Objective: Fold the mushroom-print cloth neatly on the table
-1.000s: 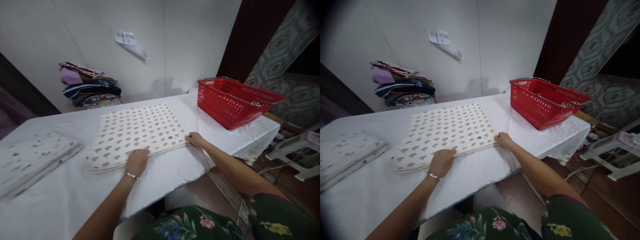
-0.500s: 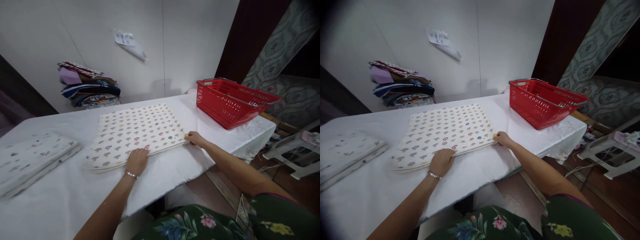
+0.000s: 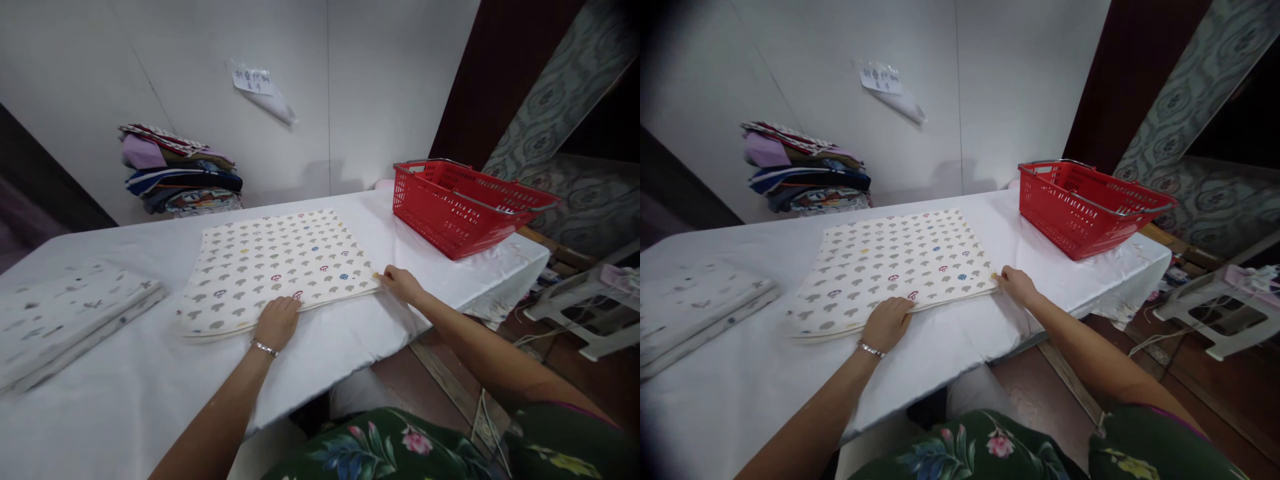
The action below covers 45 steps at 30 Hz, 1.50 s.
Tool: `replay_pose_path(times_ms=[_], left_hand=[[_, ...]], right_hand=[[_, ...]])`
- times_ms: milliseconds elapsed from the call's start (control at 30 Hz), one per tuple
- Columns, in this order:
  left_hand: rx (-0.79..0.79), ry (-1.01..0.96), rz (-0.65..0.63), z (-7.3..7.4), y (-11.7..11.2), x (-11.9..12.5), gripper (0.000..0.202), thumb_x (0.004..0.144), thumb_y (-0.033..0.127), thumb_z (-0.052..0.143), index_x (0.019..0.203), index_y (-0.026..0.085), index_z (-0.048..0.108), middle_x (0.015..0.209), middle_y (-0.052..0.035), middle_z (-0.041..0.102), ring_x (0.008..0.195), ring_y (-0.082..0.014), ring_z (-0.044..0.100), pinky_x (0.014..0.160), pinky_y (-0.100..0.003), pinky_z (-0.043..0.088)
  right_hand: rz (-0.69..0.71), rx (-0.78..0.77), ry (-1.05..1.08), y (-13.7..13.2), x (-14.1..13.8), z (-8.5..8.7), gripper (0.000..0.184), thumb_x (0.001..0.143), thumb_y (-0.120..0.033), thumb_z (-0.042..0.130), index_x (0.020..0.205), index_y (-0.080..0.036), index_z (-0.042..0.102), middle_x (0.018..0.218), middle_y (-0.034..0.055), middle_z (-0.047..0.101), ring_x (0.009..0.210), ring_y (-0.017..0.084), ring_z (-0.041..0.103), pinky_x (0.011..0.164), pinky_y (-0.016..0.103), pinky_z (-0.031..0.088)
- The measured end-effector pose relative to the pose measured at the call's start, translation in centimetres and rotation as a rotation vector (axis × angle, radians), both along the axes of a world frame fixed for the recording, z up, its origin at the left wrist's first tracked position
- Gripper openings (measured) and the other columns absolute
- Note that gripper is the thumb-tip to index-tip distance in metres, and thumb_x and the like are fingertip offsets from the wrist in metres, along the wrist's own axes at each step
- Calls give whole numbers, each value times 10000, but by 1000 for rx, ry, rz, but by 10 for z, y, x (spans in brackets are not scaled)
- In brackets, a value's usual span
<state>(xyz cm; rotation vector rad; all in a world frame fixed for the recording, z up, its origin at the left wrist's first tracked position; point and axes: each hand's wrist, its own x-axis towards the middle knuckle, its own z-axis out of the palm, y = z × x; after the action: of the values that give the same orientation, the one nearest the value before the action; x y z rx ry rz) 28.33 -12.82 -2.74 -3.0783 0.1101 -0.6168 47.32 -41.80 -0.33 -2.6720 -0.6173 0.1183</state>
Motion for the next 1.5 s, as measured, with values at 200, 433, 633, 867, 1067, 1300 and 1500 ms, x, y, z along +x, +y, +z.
replay_pose_path(times_ms=[200,433,633,867,1067,1300,1500], left_hand=[[-29,2,6,1,0,1,176,803,131,471,892,196,608,862,-68,643,829,-214,573,733,-353,444],[-39,-9,14,-1,1,1,164,803,140,487,902,189,609,874,-71,650,841,-216,574,737,-348,444],[-46,-15,22,-2,2,2,160,814,157,489,912,189,612,881,-64,656,853,-217,577,750,-341,442],[-87,4,51,-2,1,1,158,806,156,498,917,188,605,898,-67,651,865,-218,570,753,-349,448],[-149,-17,45,-5,5,3,154,824,182,492,930,198,603,899,-62,649,866,-209,567,766,-340,451],[-190,-31,52,-5,8,4,151,832,199,503,947,188,601,896,-61,652,862,-204,571,773,-328,460],[-213,-21,72,-4,7,5,152,832,202,501,944,197,603,905,-53,654,868,-198,577,785,-327,460]], right_hand=[[200,65,-125,-10,-12,2,198,862,-276,457,889,-184,630,883,42,639,797,147,554,704,235,368],[479,-47,-256,-19,-24,-3,188,865,-191,440,873,-201,627,900,37,582,827,131,535,691,211,374],[445,-214,-348,-14,-25,-7,222,914,-256,410,971,-205,618,947,58,572,892,155,518,688,228,369],[385,-155,-291,-8,-20,-1,283,936,-267,359,969,-223,636,976,45,587,879,146,529,699,227,371],[343,-194,-352,-4,-22,-8,266,938,-242,350,959,-196,611,948,62,581,882,152,516,677,234,366],[511,-171,-477,-1,-28,-17,246,886,-149,402,804,-187,631,927,78,576,890,180,477,739,270,359],[522,-191,-480,4,-34,-11,205,881,-196,425,869,-178,629,894,83,552,858,186,457,739,293,331]])
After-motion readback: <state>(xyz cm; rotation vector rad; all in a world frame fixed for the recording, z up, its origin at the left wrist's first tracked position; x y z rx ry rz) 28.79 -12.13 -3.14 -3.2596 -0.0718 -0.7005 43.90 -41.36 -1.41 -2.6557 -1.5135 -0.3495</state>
